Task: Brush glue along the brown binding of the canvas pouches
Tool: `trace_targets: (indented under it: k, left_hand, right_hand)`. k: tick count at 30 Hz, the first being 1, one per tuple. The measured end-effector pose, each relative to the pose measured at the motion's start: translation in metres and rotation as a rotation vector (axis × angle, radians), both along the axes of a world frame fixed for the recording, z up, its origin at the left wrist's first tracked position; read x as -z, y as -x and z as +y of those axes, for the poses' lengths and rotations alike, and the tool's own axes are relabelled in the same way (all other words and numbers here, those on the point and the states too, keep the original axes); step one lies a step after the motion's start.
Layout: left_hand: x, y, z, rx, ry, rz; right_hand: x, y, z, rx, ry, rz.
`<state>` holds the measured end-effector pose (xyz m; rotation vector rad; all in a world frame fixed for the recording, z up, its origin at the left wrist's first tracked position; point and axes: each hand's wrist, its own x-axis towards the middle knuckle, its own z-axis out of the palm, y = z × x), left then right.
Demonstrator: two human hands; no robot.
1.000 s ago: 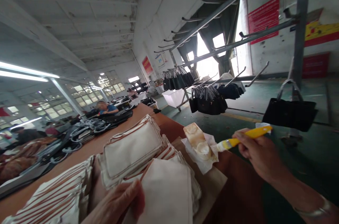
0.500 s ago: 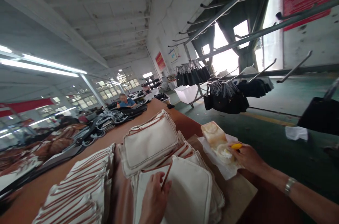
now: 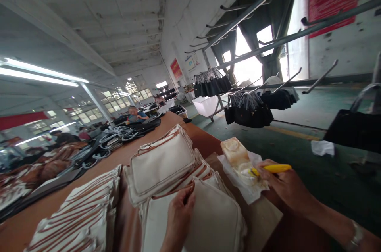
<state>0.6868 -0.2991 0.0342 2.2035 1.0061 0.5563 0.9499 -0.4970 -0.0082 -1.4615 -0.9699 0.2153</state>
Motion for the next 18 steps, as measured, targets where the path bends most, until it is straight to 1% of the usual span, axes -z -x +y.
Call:
trace_targets:
  k: [2,4,6,7,10,13,15,18]
  left_hand:
    - [-0.008,-0.001,-0.021,0.091,0.079,-0.124]
    - [-0.014,-0.002,-0.040,0.137,0.086,-0.149]
    - [-0.019,-0.001,-0.055,0.160,0.056,-0.134]
    - [-0.020,0.000,-0.060,0.172,0.046,-0.132]
    - [-0.021,0.003,-0.070,0.226,0.049,-0.119]
    - [-0.022,0.007,-0.077,0.251,0.032,-0.106]
    - [-0.022,0.008,-0.081,0.252,0.012,-0.102]
    - [-0.021,0.008,-0.088,0.260,-0.009,-0.088]
  right_hand:
    - [-0.023,0.016,0.002,-0.030,-0.073,0.230]
    - [-0.043,0.034,0.006,-0.117,-0.144,0.406]
    - [-0.057,0.049,0.011,-0.189,-0.183,0.495]
    - [-0.061,0.055,0.014,-0.215,-0.188,0.511]
    - [-0.064,0.063,0.017,-0.224,-0.179,0.455]
    - [-0.063,0.064,0.011,-0.139,-0.195,0.354]
    - [-0.065,0.066,0.002,-0.112,-0.204,0.354]
    - [-0.071,0.071,-0.010,-0.157,-0.174,0.331]
